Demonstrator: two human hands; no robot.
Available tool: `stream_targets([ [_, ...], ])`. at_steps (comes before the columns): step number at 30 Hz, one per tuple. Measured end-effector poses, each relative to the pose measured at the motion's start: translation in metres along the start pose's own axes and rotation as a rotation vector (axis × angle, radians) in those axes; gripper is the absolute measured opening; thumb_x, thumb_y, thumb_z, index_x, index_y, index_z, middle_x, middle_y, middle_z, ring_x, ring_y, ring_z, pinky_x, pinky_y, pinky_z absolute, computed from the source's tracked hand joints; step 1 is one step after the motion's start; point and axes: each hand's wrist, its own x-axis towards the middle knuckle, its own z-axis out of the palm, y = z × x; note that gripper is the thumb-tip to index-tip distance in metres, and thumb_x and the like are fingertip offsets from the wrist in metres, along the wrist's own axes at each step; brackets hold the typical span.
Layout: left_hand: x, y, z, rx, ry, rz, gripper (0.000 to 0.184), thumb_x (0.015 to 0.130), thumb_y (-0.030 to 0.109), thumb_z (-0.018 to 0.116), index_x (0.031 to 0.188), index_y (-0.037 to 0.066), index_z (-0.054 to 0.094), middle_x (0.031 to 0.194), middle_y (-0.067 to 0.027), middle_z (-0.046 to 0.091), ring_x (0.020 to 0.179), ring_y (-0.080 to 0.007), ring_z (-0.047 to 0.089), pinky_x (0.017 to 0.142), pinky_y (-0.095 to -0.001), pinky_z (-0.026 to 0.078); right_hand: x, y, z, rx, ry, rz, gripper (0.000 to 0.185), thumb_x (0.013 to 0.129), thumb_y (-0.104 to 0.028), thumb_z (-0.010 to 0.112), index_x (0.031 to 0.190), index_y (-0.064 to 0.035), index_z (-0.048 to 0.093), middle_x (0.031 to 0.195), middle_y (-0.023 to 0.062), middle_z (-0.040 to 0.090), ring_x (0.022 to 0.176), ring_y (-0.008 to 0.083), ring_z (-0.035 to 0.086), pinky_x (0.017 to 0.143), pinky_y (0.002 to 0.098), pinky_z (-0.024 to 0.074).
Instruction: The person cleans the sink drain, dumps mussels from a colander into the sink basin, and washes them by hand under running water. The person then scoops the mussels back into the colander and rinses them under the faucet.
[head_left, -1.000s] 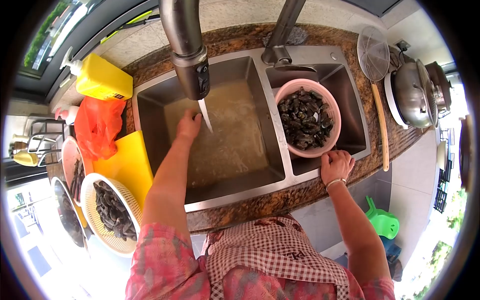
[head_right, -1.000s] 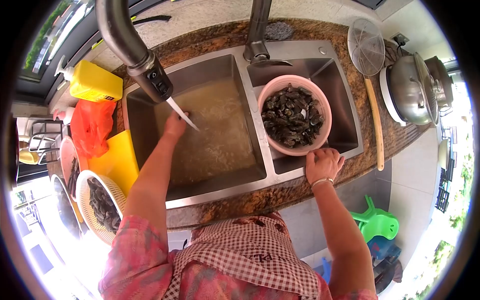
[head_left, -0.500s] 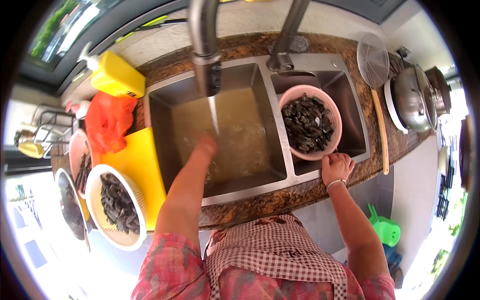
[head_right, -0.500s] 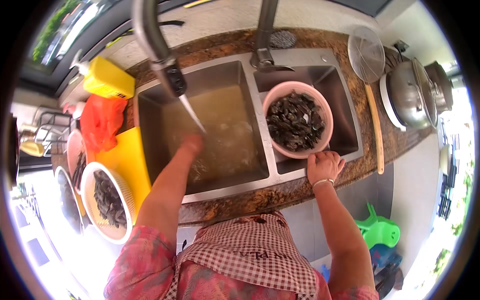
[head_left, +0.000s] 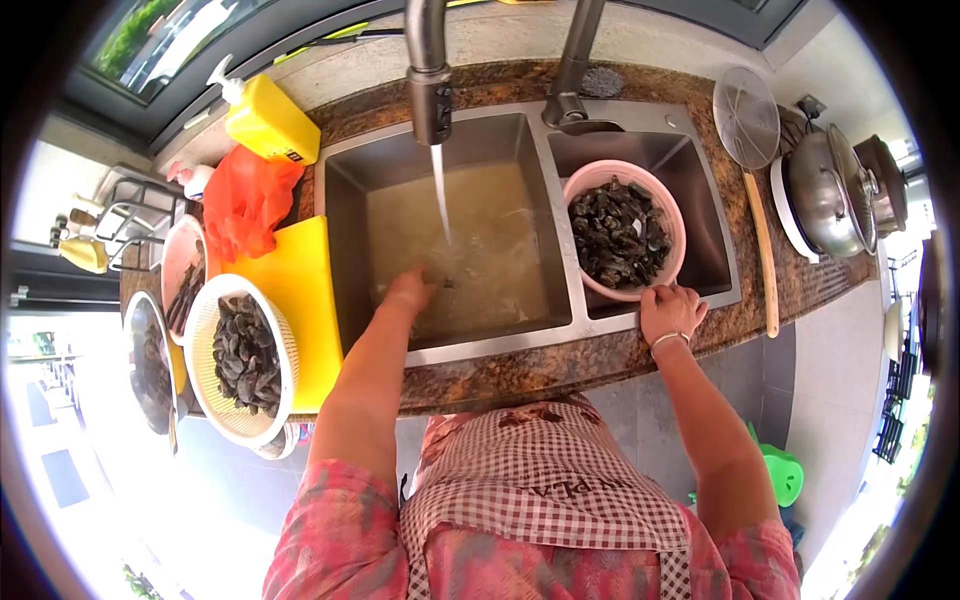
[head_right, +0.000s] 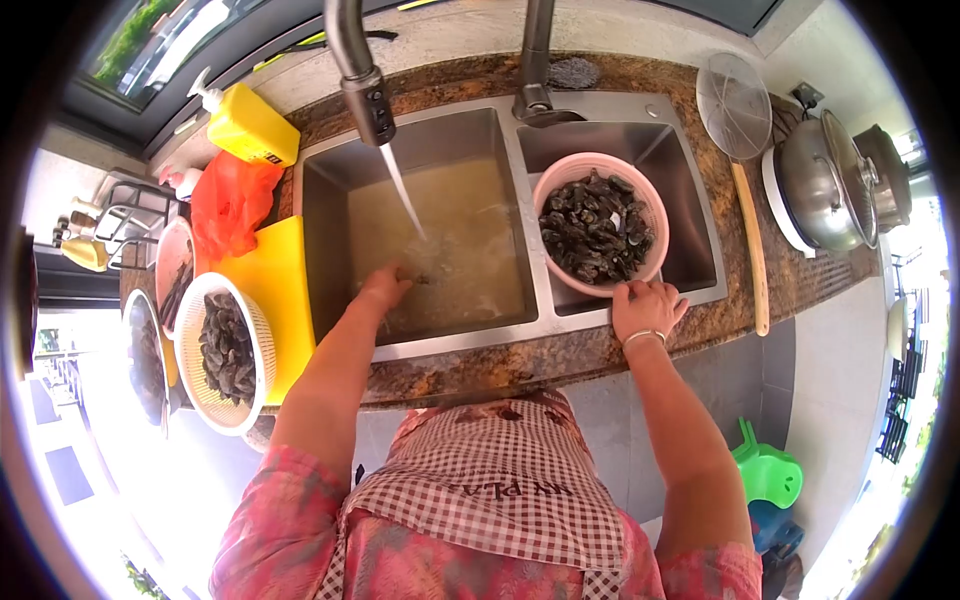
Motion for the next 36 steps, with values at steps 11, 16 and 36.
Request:
stream_targets([
  [11, 0.022, 0.043, 0.063, 0.509, -0.427, 0.384, 0.034, 0.084, 0.02, 0.067, 0.114, 0.007, 0.072, 0.12, -0.0204, 0.069, 0.113, -0.0372, 0.066, 0.096, -0.0466, 0.052, 0.001, -0.003, -0.002, 0.034, 0.018, 0.021, 0.039, 0.088, -0.041, 0.055, 0.097, -0.0126, 0.08, 0.117, 0.0085, 0.069, 0.13, 0.0306, 0.048, 0.121, 0.0642, 0.013],
  [16, 0.008, 0.031, 0.025, 0.333, -0.254, 0.325, 0.028, 0.084, 0.022, 0.069, 0.109, 0.011, 0.075, 0.115, -0.0188, 0.071, 0.108, -0.0374, 0.067, 0.094, -0.0458, 0.052, -0.001, -0.001, -0.003, 0.042, 0.046, 0.006, 0.038, 0.087, -0.04, 0.055, 0.096, -0.0132, 0.08, 0.114, 0.0084, 0.07, 0.128, 0.0307, 0.049, 0.12, 0.0646, 0.0133],
  [36, -0.308, -0.091, -0.183, -0.156, 1.149, -0.026, 0.044, 0.094, 0.032, 0.067, 0.13, 0.007, 0.065, 0.138, -0.0258, 0.057, 0.123, -0.0434, 0.058, 0.106, -0.0472, 0.045, 0.002, 0.005, 0.005, -0.052, -0.045, -0.027, 0.033, 0.092, -0.038, 0.055, 0.103, -0.018, 0.08, 0.123, 0.0047, 0.07, 0.13, 0.0291, 0.05, 0.118, 0.0633, 0.0199],
])
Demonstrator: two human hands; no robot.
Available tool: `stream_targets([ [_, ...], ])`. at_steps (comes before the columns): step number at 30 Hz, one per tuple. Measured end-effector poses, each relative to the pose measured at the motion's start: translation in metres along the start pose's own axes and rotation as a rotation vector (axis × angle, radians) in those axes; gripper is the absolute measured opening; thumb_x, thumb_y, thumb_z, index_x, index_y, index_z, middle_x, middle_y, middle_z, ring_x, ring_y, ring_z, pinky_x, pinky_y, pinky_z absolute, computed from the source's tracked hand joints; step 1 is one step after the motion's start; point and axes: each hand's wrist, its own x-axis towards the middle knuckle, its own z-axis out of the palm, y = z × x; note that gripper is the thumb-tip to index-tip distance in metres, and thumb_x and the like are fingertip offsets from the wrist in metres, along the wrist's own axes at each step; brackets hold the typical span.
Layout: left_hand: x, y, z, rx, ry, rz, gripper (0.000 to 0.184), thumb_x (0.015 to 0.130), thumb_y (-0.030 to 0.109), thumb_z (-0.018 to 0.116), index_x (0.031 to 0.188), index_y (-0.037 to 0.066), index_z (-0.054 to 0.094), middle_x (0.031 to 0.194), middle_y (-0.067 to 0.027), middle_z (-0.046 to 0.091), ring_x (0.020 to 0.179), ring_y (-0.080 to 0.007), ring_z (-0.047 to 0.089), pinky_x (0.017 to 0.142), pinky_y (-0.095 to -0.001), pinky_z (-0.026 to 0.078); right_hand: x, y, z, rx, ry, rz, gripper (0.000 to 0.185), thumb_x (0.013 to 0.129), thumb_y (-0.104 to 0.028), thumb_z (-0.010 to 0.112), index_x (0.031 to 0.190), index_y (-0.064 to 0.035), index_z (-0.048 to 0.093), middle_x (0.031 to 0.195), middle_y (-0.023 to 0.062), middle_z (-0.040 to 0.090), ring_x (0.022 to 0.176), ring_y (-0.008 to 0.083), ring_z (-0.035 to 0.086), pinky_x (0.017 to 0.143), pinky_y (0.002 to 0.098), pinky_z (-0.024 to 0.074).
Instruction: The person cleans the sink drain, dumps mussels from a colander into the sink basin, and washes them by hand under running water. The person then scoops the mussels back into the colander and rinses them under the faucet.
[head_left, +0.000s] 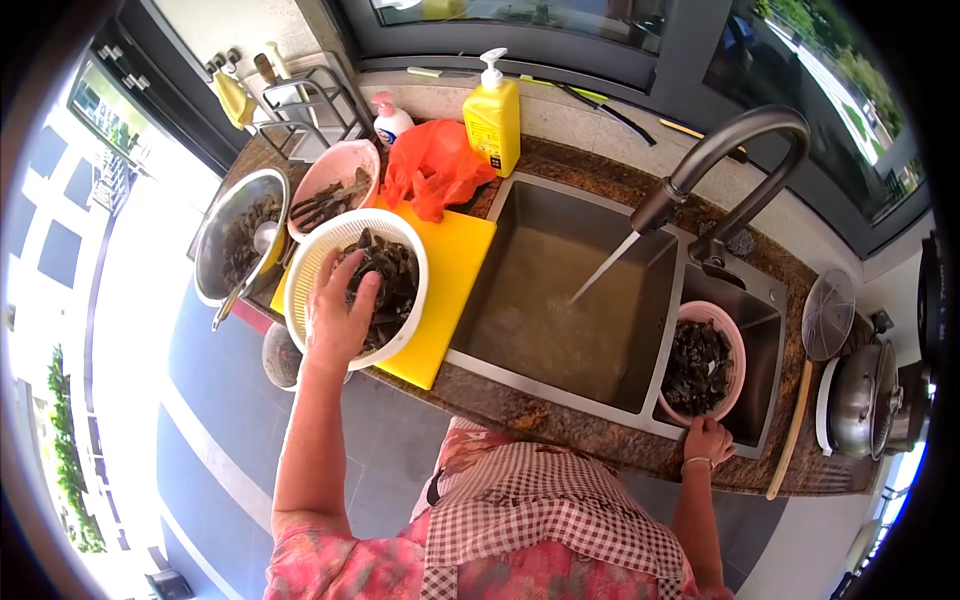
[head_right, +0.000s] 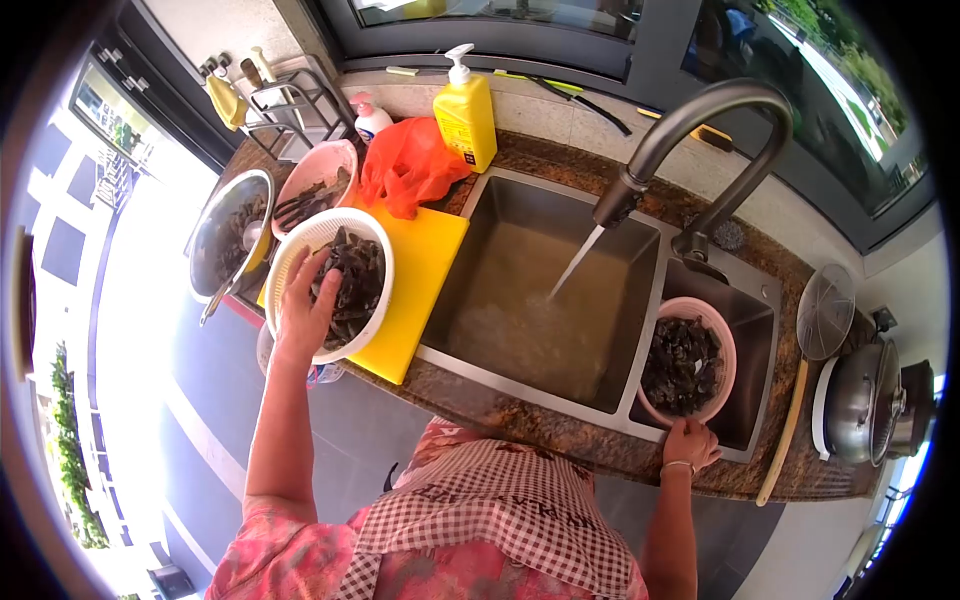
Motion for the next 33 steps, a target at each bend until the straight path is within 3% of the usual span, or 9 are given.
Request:
stream_targets([
  [4, -0.022, -0.085, -0.018, 0.223, 0.275, -0.232, 0.055, 0.095, 0.033, 0.066, 0.143, 0.009, 0.055, 0.146, -0.0266, 0.049, 0.134, -0.0423, 0.049, 0.112, -0.0491, 0.037, -0.002, -0.003, -0.002, -0.007, 0.009, 0.015, 0.033, 0.094, -0.04, 0.057, 0.106, -0.0194, 0.079, 0.125, 0.0035, 0.07, 0.13, 0.0287, 0.05, 0.118, 0.0614, 0.0204],
  [7, -0.034, -0.201, 0.002, -0.156, 0.107, -0.756, 0.069, 0.094, 0.039, 0.068, 0.145, 0.0, 0.047, 0.134, -0.023, 0.059, 0.119, -0.0338, 0.063, 0.101, -0.0466, 0.049, -0.004, -0.003, -0.007, 0.057, -0.004, 0.002, 0.033, 0.094, -0.041, 0.058, 0.11, -0.0191, 0.077, 0.127, 0.004, 0.069, 0.129, 0.0295, 0.051, 0.117, 0.0639, 0.0195],
  [11, -0.038, -0.19, -0.001, -0.995, -0.155, -1.035, 0.064, 0.094, 0.032, 0.067, 0.141, -0.005, 0.045, 0.125, -0.0257, 0.061, 0.111, -0.0383, 0.066, 0.093, -0.0557, 0.055, -0.008, 0.0, -0.005, 0.31, 0.164, -0.082, 0.03, 0.096, -0.03, 0.063, 0.117, -0.0106, 0.072, 0.124, 0.0099, 0.068, 0.123, 0.0333, 0.054, 0.114, 0.0536, 0.0301],
  [16, -0.042, -0.157, -0.011, -1.043, -0.346, -1.091, 0.044, 0.091, 0.009, 0.057, 0.13, -0.008, 0.045, 0.111, -0.0251, 0.064, 0.089, -0.0402, 0.072, 0.08, -0.0565, 0.063, -0.009, -0.019, 0.014, 0.92, 0.238, -0.478, 0.028, 0.093, -0.013, 0.067, 0.118, -0.0006, 0.066, 0.117, 0.0134, 0.066, 0.114, 0.0285, 0.061, 0.1, 0.0387, 0.0473],
  [19, -0.063, -0.109, 0.002, -1.059, -0.268, -1.018, 0.048, 0.084, 0.0, 0.056, 0.129, -0.008, 0.041, 0.102, -0.0194, 0.062, 0.084, -0.0379, 0.073, 0.073, -0.0527, 0.065, -0.05, -0.087, -0.011, 1.238, -0.169, -0.537, 0.032, 0.096, -0.001, 0.065, 0.127, -0.0019, 0.06, 0.122, 0.0095, 0.066, 0.112, 0.0176, 0.062, 0.095, 0.0318, 0.051],
  [24, -0.087, -0.019, 0.041, -1.064, -0.308, -1.05, 0.046, 0.081, 0.002, 0.056, 0.124, -0.008, 0.043, 0.096, -0.0146, 0.058, 0.076, -0.03, 0.069, 0.069, -0.0456, 0.065, -0.102, -0.191, -0.049, 1.369, -1.275, -0.184, 0.079, 0.1, -0.057, 0.054, 0.161, -0.0187, 0.022, 0.16, 0.0223, 0.03, 0.146, 0.0406, 0.033, 0.115, 0.058, 0.0324],
  [28, -0.093, 0.049, 0.074, -1.085, -0.537, -0.959, 0.047, 0.083, 0.004, 0.057, 0.128, -0.004, 0.044, 0.094, -0.0136, 0.057, 0.079, -0.0282, 0.065, 0.066, -0.0439, 0.064, -0.102, -0.228, -0.055, 1.814, -1.548, -0.036, 0.075, 0.1, -0.056, 0.056, 0.155, -0.0111, 0.034, 0.155, 0.0144, 0.043, 0.139, 0.0358, 0.044, 0.114, 0.0546, 0.0373],
  [30, -0.091, 0.072, 0.102, -1.15, -0.612, -0.941, 0.054, 0.083, 0.003, 0.055, 0.134, -0.004, 0.04, 0.102, -0.0164, 0.056, 0.078, -0.0301, 0.066, 0.067, -0.0455, 0.066, -0.08, -0.215, -0.038, 1.901, -1.364, 0.143, 0.057, 0.097, -0.028, 0.059, 0.146, -0.0037, 0.043, 0.148, 0.0181, 0.05, 0.13, 0.0342, 0.055, 0.107, 0.0582, 0.0451],
  [33, -0.088, 0.088, 0.142, -1.252, -0.785, -0.97, 0.065, 0.083, 0.001, 0.052, 0.143, 0.0, 0.028, 0.111, -0.0221, 0.056, 0.085, -0.0372, 0.07, 0.065, -0.0459, 0.067, -0.049, -0.19, -0.043, 1.773, -1.192, 0.177, 0.043, 0.086, -0.014, 0.057, 0.128, -0.0036, 0.053, 0.117, 0.0144, 0.06, 0.115, 0.031, 0.062, 0.094, 0.0583, 0.0532],
])
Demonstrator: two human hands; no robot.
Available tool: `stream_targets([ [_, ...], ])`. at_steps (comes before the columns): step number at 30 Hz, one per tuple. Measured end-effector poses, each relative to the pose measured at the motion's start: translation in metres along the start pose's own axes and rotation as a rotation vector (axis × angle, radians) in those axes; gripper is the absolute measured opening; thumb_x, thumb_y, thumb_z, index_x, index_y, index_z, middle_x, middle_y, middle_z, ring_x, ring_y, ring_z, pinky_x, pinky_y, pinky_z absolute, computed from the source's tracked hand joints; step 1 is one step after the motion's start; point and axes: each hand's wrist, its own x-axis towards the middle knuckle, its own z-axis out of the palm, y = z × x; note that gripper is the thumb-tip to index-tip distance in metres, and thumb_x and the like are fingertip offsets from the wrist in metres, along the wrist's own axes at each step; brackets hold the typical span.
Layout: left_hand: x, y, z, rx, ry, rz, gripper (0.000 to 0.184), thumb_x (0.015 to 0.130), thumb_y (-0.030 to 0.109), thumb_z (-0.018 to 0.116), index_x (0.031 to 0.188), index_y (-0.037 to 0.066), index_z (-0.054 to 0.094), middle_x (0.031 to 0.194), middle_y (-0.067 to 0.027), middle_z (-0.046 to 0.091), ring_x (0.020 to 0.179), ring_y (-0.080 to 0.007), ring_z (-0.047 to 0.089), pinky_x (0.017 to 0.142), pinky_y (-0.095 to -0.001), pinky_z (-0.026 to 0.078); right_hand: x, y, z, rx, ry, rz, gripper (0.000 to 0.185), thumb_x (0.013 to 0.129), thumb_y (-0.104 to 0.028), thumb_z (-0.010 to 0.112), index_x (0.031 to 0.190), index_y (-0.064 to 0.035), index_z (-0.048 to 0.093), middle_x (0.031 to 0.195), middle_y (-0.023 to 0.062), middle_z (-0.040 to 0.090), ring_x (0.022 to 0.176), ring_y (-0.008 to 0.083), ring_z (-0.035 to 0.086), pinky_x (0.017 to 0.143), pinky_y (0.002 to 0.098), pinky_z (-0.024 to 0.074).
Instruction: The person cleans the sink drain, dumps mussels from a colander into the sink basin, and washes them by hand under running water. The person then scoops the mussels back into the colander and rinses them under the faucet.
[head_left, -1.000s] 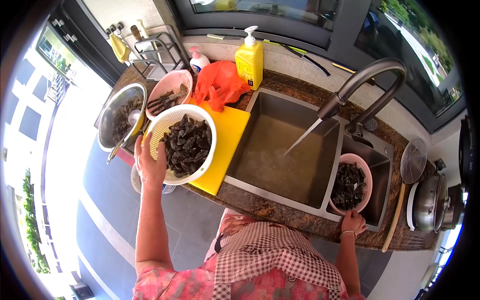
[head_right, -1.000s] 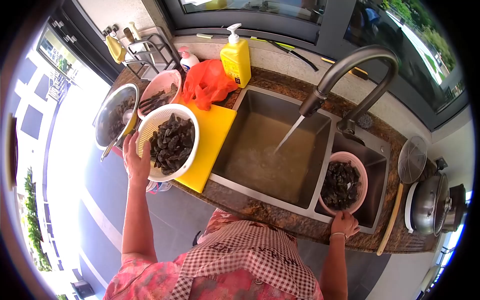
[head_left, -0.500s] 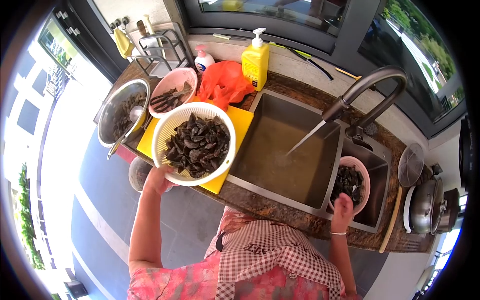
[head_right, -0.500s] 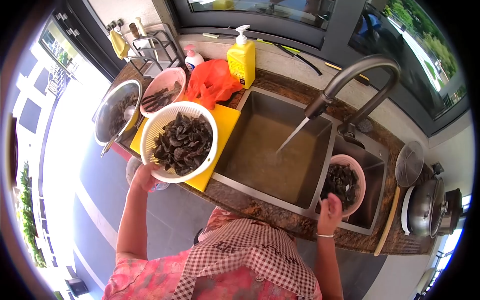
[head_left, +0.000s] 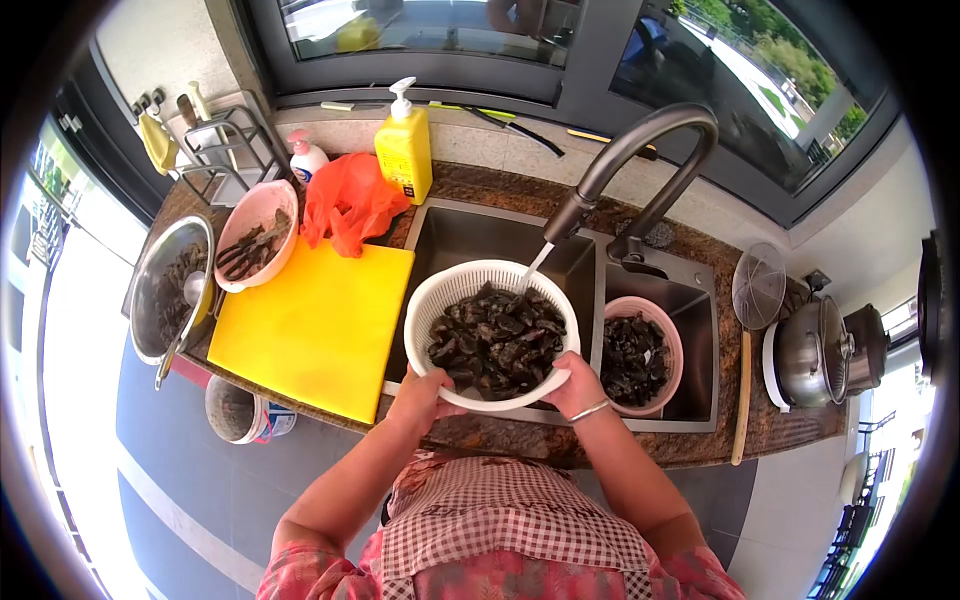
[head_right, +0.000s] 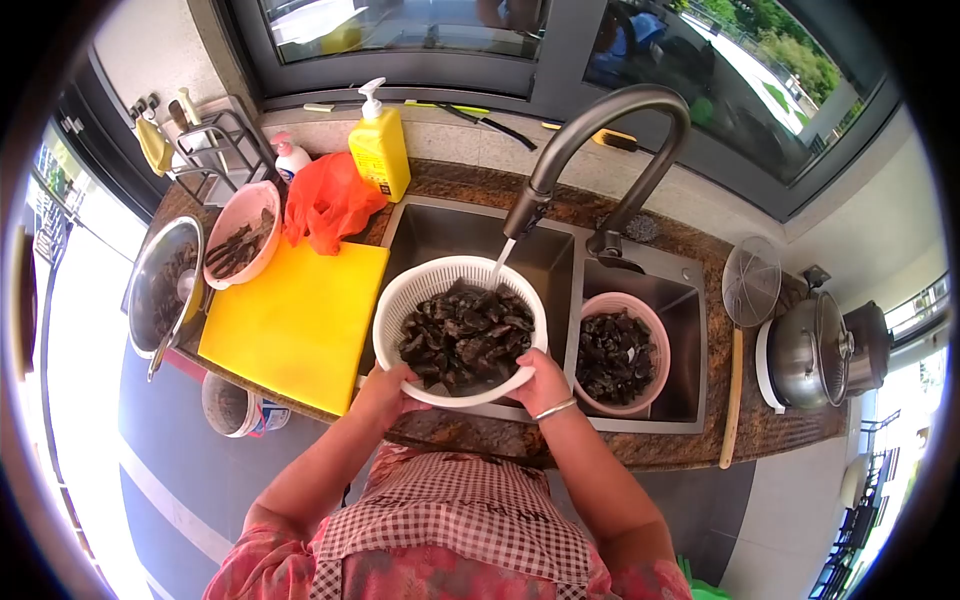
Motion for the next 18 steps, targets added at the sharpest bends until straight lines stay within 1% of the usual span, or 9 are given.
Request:
stream_targets([
  [2, 0.014, -0.012, 0.009, 0.035, -0.06, -0.041, 0.061, 0.088, 0.006, 0.055, 0.143, -0.001, 0.029, 0.122, -0.0248, 0.055, 0.096, -0.0412, 0.069, 0.071, -0.0486, 0.066, 0.001, -0.01, -0.012, -0.069, 0.155, -0.059, 0.037, 0.082, -0.01, 0.057, 0.119, -0.004, 0.055, 0.098, 0.0093, 0.059, 0.102, 0.027, 0.065, 0.083, 0.055, 0.0575],
  [5, 0.005, -0.008, 0.027, 0.08, -0.091, 0.032, 0.059, 0.097, 0.024, 0.06, 0.144, 0.004, 0.03, 0.132, -0.0218, 0.053, 0.112, -0.0391, 0.065, 0.081, -0.0535, 0.063, 0.013, -0.015, -0.049, -0.093, 0.173, -0.091, 0.033, 0.079, -0.006, 0.058, 0.113, -0.0049, 0.055, 0.085, 0.003, 0.051, 0.082, 0.0193, 0.059, 0.073, 0.0465, 0.0577],
  [6, 0.015, -0.006, 0.02, 0.085, -0.098, 0.015, 0.061, 0.099, 0.035, 0.059, 0.145, 0.007, 0.031, 0.136, -0.019, 0.052, 0.118, -0.037, 0.062, 0.086, -0.0557, 0.061, 0.017, -0.014, -0.057, -0.043, 0.158, -0.133, 0.037, 0.077, -0.002, 0.058, 0.114, -0.0043, 0.056, 0.085, 0.0011, 0.05, 0.075, 0.0147, 0.054, 0.069, 0.0368, 0.0539],
  [7, 0.024, 0.001, 0.01, 0.088, -0.104, -0.001, 0.064, 0.1, 0.046, 0.057, 0.146, 0.01, 0.031, 0.14, -0.0162, 0.051, 0.124, -0.0349, 0.059, 0.09, -0.0578, 0.058, 0.014, -0.019, -0.053, -0.078, 0.138, -0.175, 0.039, 0.077, -0.001, 0.057, 0.116, -0.0041, 0.056, 0.085, 0.0009, 0.05, 0.075, 0.0143, 0.055, 0.069, 0.0349, 0.053],
  [8, 0.036, 0.008, 0.006, 0.041, -0.135, 0.098, 0.071, 0.101, 0.051, 0.055, 0.151, 0.01, 0.025, 0.143, -0.018, 0.048, 0.125, -0.0344, 0.058, 0.092, -0.0523, 0.057, 0.011, -0.026, -0.049, -0.115, 0.117, -0.215, 0.041, 0.076, -0.001, 0.057, 0.117, -0.0038, 0.056, 0.086, 0.0007, 0.05, 0.076, 0.014, 0.055, 0.07, 0.033, 0.052],
  [11, 0.112, 0.028, -0.019, -0.179, -0.37, 0.192, 0.065, 0.1, 0.046, 0.059, 0.148, 0.008, 0.036, 0.142, -0.0125, 0.053, 0.125, -0.0293, 0.058, 0.102, -0.0466, 0.051, 0.012, -0.05, -0.035, -0.231, 0.082, -0.211, 0.058, 0.074, 0.002, 0.056, 0.132, -0.0024, 0.054, 0.088, 0.0006, 0.051, 0.077, 0.0126, 0.053, 0.071, 0.027, 0.0478],
  [14, 0.135, 0.044, -0.023, -0.177, -0.459, -0.055, 0.056, 0.102, 0.036, 0.059, 0.147, 0.008, 0.042, 0.137, -0.0106, 0.058, 0.124, -0.0285, 0.058, 0.105, -0.0453, 0.048, 0.023, -0.069, -0.015, -0.36, 0.018, -0.186, 0.069, 0.073, 0.001, 0.057, 0.142, -0.0025, 0.05, 0.09, 0.0018, 0.052, 0.079, 0.0137, 0.053, 0.074, 0.0267, 0.0471],
  [17, 0.142, 0.027, -0.016, -0.231, -0.249, 0.103, 0.049, 0.102, 0.025, 0.059, 0.147, 0.01, 0.044, 0.133, -0.0124, 0.061, 0.124, -0.0298, 0.058, 0.104, -0.0466, 0.049, 0.068, -0.078, -0.033, -0.324, 0.056, -0.141, 0.059, 0.082, -0.012, 0.059, 0.14, -0.0035, 0.052, 0.103, 0.0053, 0.061, 0.093, 0.0171, 0.059, 0.088, 0.033, 0.049],
  [18, 0.136, 0.025, -0.01, -0.296, -0.189, 0.106, 0.044, 0.104, 0.018, 0.056, 0.146, 0.011, 0.044, 0.135, -0.0133, 0.059, 0.124, -0.0306, 0.058, 0.102, -0.048, 0.05, 0.069, -0.084, -0.029, -0.213, -0.049, -0.159, 0.055, 0.088, -0.019, 0.058, 0.14, -0.0035, 0.053, 0.112, 0.0077, 0.063, 0.102, 0.0193, 0.061, 0.094, 0.0358, 0.0482],
])
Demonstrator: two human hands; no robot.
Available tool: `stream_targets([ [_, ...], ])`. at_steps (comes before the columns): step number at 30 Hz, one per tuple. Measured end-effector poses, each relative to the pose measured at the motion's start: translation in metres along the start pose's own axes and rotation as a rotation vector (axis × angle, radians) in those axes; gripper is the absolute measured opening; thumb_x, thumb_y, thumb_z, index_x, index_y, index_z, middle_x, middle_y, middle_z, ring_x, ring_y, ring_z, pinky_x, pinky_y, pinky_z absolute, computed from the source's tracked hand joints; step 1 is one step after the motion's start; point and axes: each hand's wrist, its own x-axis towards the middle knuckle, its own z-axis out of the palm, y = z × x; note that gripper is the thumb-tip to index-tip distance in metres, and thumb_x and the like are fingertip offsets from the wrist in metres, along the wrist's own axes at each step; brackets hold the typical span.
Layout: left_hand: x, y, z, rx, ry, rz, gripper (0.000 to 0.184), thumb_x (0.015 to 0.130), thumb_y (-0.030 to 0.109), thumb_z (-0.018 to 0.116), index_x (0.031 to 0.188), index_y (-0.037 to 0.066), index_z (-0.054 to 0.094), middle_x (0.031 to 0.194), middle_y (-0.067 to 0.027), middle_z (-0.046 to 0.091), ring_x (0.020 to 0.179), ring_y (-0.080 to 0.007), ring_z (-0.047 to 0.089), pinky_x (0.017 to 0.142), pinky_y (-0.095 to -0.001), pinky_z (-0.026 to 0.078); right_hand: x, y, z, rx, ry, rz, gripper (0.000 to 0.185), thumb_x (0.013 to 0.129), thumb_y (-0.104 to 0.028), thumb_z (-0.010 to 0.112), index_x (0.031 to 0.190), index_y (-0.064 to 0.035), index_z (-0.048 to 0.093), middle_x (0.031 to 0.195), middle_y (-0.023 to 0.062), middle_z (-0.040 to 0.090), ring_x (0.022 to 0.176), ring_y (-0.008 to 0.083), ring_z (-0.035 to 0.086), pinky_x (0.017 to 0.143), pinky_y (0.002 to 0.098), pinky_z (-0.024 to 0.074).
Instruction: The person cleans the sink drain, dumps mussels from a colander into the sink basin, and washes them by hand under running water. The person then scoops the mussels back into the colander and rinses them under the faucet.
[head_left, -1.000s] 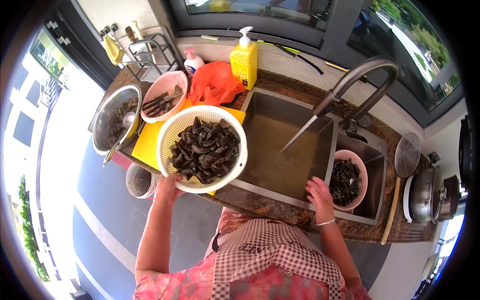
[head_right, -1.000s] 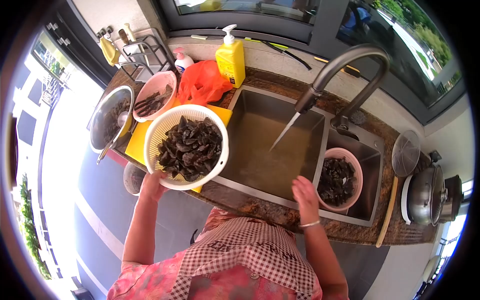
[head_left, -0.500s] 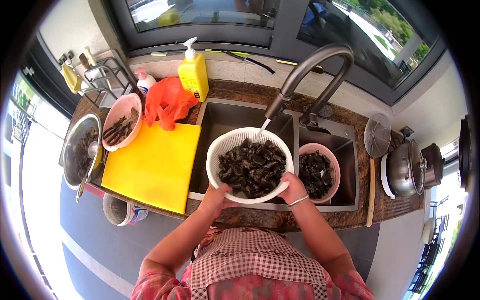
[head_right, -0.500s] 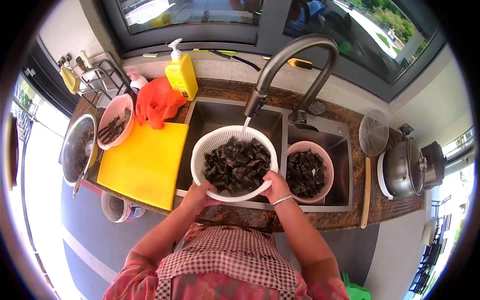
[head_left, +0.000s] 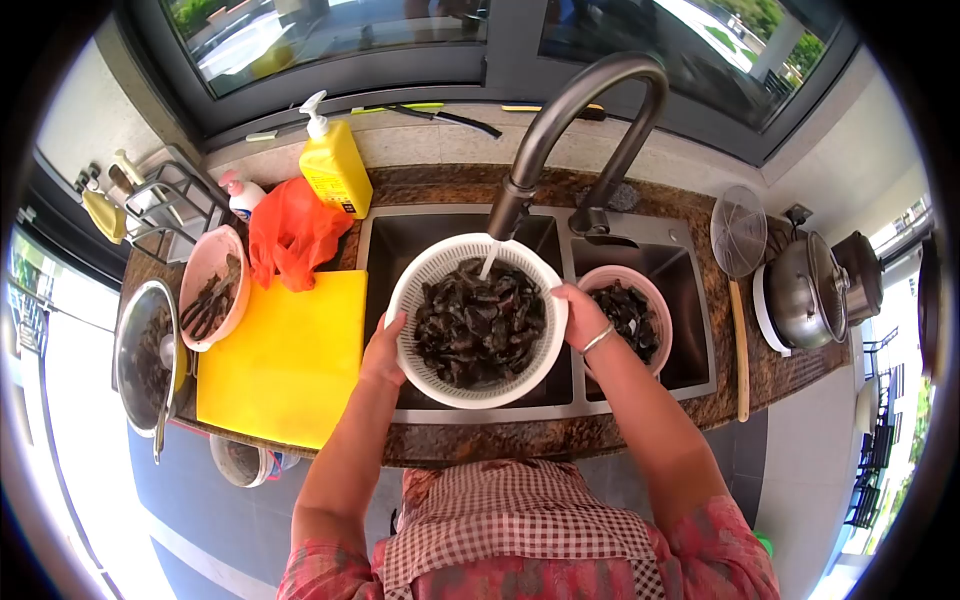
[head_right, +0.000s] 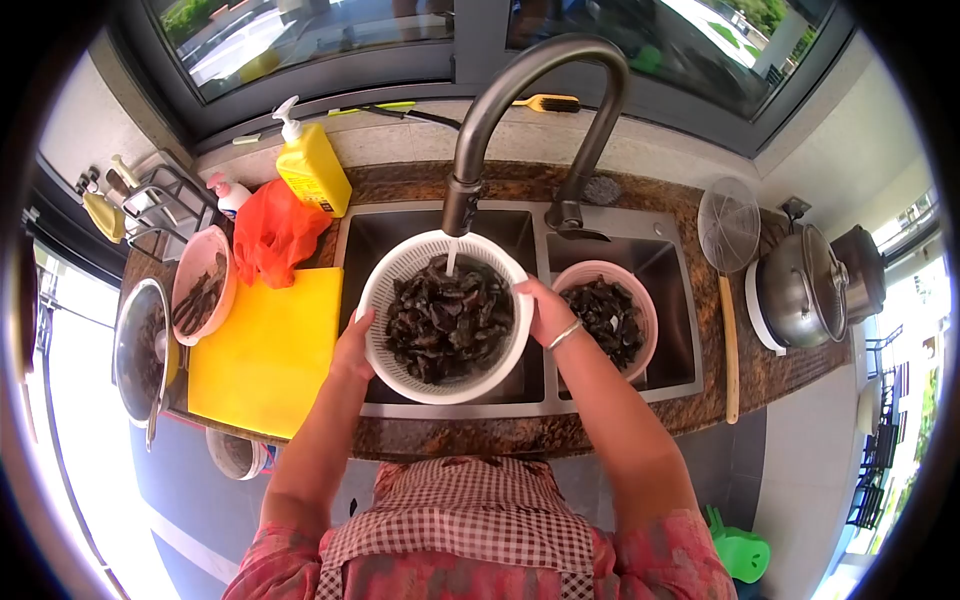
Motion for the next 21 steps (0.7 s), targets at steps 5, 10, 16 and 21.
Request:
stream_targets([
  [5, -0.011, -0.014, 0.022, -0.036, 0.219, 0.083, 0.04, 0.106, 0.017, 0.051, 0.144, 0.01, 0.044, 0.136, -0.0142, 0.058, 0.125, -0.032, 0.057, 0.104, -0.0491, 0.05, 0.011, 0.042, 0.018, 0.177, 0.005, -0.061, 0.054, 0.103, -0.043, 0.052, 0.141, -0.0051, 0.053, 0.134, 0.0114, 0.063, 0.122, 0.0256, 0.06, 0.108, 0.0436, 0.0454],
  [10, -0.022, -0.013, 0.029, 0.122, 0.212, 0.187, 0.045, 0.106, 0.019, 0.053, 0.147, 0.005, 0.044, 0.137, -0.0141, 0.057, 0.123, -0.0272, 0.057, 0.104, -0.042, 0.049, 0.009, 0.062, 0.025, 0.394, -0.021, -0.06, 0.057, 0.106, -0.047, 0.045, 0.15, -0.009, 0.046, 0.148, 0.0128, 0.054, 0.134, 0.0294, 0.052, 0.114, 0.0462, 0.0415],
  [16, -0.066, 0.002, 0.059, 0.016, 0.138, 0.366, 0.056, 0.108, 0.04, 0.047, 0.146, -0.001, 0.044, 0.135, -0.0164, 0.058, 0.121, -0.0267, 0.06, 0.103, -0.0403, 0.05, -0.027, 0.039, 0.047, 0.424, -0.069, -0.24, 0.061, 0.109, -0.05, 0.031, 0.152, -0.0077, 0.04, 0.152, 0.014, 0.048, 0.137, 0.0321, 0.049, 0.115, 0.0479, 0.041],
  [21, -0.012, -0.022, 0.02, 0.017, 0.227, 0.173, 0.059, 0.107, 0.045, 0.047, 0.144, -0.001, 0.046, 0.136, -0.0148, 0.058, 0.121, -0.0272, 0.06, 0.101, -0.0409, 0.051, 0.009, 0.059, 0.019, 0.369, 0.079, -0.067, 0.066, 0.104, -0.054, 0.047, 0.151, -0.0067, 0.043, 0.148, 0.0149, 0.051, 0.134, 0.0317, 0.05, 0.113, 0.0469, 0.0407],
])
